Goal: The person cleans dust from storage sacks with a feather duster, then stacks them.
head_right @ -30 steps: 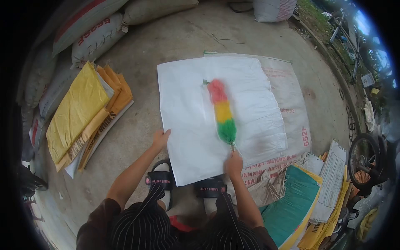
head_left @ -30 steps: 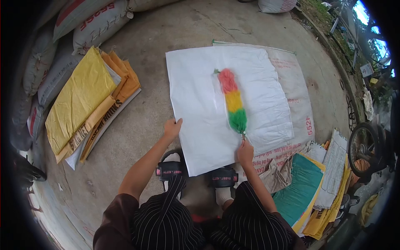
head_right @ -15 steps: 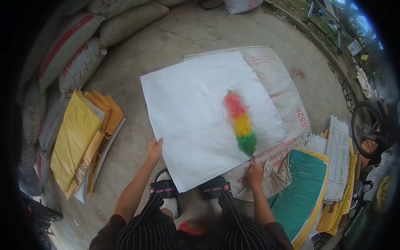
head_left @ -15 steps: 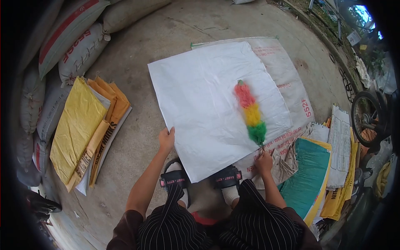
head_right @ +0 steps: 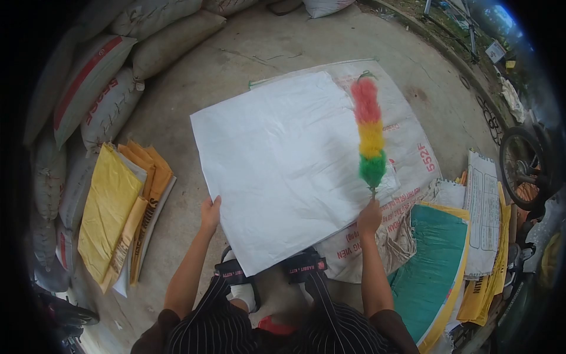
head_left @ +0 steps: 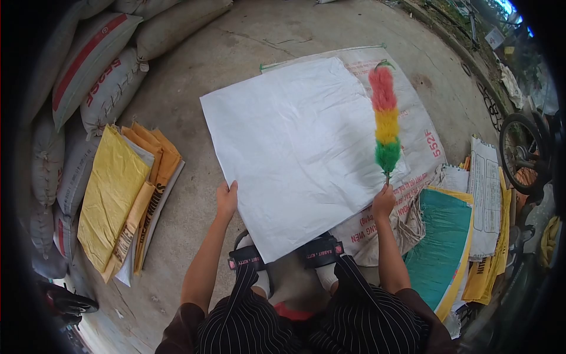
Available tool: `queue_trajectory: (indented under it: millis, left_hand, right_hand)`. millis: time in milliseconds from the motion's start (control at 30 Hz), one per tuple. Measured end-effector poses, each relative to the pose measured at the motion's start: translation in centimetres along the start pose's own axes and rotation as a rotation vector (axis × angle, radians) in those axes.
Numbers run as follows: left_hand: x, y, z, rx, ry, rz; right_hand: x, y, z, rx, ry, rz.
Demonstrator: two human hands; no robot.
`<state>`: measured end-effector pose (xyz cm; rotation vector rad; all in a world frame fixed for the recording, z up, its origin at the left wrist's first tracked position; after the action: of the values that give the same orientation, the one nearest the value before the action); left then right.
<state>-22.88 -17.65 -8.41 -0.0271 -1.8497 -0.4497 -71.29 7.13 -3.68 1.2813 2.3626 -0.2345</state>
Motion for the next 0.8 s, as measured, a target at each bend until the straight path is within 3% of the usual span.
queue_trajectory:
  millis: [67,300,367,400,533,633,733,800]
  left_hand:
    - [0.9,0.0,0.4,-0.033,0.017,0.023]
    - [2.1,0.3,0.0,-0.042,0.001,0.031]
    - [2.6,0.5,0.5,-0.067,-0.016,0.004]
    - [3.4,0.7,0.4,-0.055,-0.014,0.032]
    - [6.1,1.9,0.5,-0.044,0.103,0.047]
    - [7.3,1.8,0.4,-0.029,0.053,0.153]
    - [6.7,0.7,-0.6,-0.048,-0.123,0.093]
    - [8.2,1.0,-0.5,-0.059,-0.109,0.089]
  right_hand:
    - [-0.2,-2.2,0.0,-0.002,0.090,0.043]
    - [-8.3,-4.5,2.1,-0.014,-0.018,-0.242]
    - [-10.6,-3.7,7.4,-0.301,0.171,-0.478]
    - [-10.3,-4.6,7.4,-0.292,0.169,-0.471]
    - [-6.0,-10.8,5.7,-0.164,0.237,-0.179]
    - [-6.2,-12.3,4.5,-0.175,0.220,-0.119]
    - [-6.7,-12.6,4.1,-0.090,0.124,-0.029]
    - [-2.4,-12.0,4.7,0.145,-0.188,0.244]
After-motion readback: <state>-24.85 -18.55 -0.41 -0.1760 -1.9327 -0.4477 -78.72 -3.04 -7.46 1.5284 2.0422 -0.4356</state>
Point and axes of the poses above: each hand's wrist, its own y-axis away from the middle knuckle, its own z-axis out of the palm, x = y × z, the point moved 10 cm from there along -y, towards the middle knuckle, and after that the axes turned 10 degrees about -x, right-handed, at the moved point
